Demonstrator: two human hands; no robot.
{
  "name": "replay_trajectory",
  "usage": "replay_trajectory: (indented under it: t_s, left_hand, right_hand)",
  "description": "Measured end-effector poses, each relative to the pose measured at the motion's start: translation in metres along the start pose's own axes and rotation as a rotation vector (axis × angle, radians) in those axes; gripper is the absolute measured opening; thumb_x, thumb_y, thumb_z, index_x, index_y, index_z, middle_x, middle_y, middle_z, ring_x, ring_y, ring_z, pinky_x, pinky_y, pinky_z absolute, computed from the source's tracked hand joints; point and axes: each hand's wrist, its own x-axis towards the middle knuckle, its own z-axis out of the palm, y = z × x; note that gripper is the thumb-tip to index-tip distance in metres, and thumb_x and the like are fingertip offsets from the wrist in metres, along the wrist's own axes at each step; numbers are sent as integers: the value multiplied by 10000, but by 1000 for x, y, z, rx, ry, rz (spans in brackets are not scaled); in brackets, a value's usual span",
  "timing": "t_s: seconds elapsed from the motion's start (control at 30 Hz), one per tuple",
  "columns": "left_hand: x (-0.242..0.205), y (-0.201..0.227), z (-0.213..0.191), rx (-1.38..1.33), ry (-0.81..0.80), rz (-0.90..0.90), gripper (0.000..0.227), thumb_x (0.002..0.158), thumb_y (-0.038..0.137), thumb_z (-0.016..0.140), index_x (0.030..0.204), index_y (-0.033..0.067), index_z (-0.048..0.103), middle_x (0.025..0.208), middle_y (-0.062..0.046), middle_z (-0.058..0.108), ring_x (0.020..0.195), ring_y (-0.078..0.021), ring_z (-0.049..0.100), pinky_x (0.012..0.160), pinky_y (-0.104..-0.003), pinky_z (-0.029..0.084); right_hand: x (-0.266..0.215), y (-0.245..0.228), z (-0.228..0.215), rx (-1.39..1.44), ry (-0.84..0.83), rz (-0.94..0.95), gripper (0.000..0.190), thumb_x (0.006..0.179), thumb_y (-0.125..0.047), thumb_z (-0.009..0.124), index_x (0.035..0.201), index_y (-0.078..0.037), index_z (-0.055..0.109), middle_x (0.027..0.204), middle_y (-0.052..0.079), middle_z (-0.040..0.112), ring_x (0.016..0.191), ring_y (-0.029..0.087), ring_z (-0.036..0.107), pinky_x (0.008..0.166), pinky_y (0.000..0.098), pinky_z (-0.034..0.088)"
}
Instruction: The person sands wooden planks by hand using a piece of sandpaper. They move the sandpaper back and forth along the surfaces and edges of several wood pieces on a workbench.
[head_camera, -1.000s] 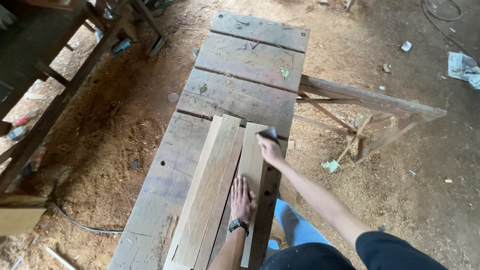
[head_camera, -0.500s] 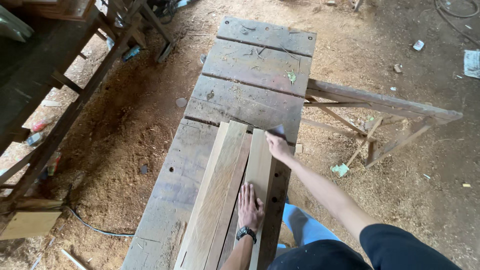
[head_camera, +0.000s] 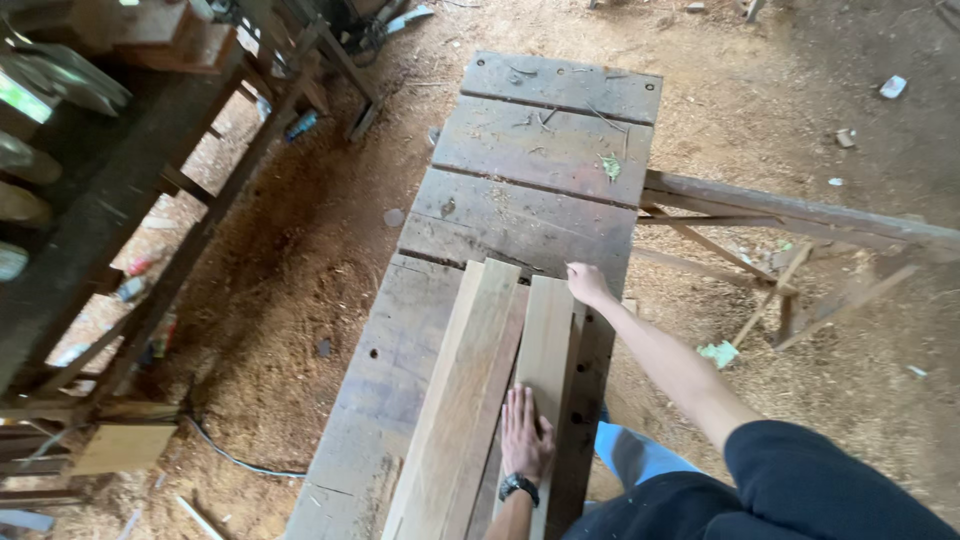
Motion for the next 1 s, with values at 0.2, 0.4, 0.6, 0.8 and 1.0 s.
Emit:
replay_trajectory:
  t_s: [0.2,0.4,0.6,0.8,1.0]
  left_hand:
    - [1,4,-3,-33,-24,-19,605,941,197,529,1509,13,431,1593,-177,409,1498,-322,337,1214,-434,275]
    - [3,4,-7,-34,-25,-15,610,943,191,529,1520,18,430,1593,-190,407,1499,-336,335,1221,-434,276]
    - [3,0,-4,-12,-38,-3,622,934,192,538,1515,6,420,1590,-202,396,1492,-345,332,1216,-445,263]
    - [4,-4,2,-29,14,34,608,935,178,548,1511,15,437,1586,-191,411,1495,-340,346,1220,-444,282]
    - [-3,-4,6,-34,46,44,609,934,173,555,1512,17,439,1594,-184,413,1495,-339,355,1219,-450,290]
  right_hand:
    - [-9,21,-8,213,212,-59,277,1043,-201,571,1271,-101,691,945,228,716,834,379,727,677,459,572]
    - [-7,3,24,85,-104,166,340,1045,-128,492,1338,-106,665,804,173,755,559,315,666,476,430,489]
    - [-18,-4,33,74,274,-546,198,1150,-185,513,1316,-127,603,796,61,686,627,124,634,548,282,502]
    - [7,-1,45,13,-68,40,294,1007,-136,544,1253,-89,698,783,201,735,645,348,719,573,477,559]
    - [6,5,46,169,133,51,305,977,-194,591,1236,-118,733,916,223,740,739,357,743,656,457,601]
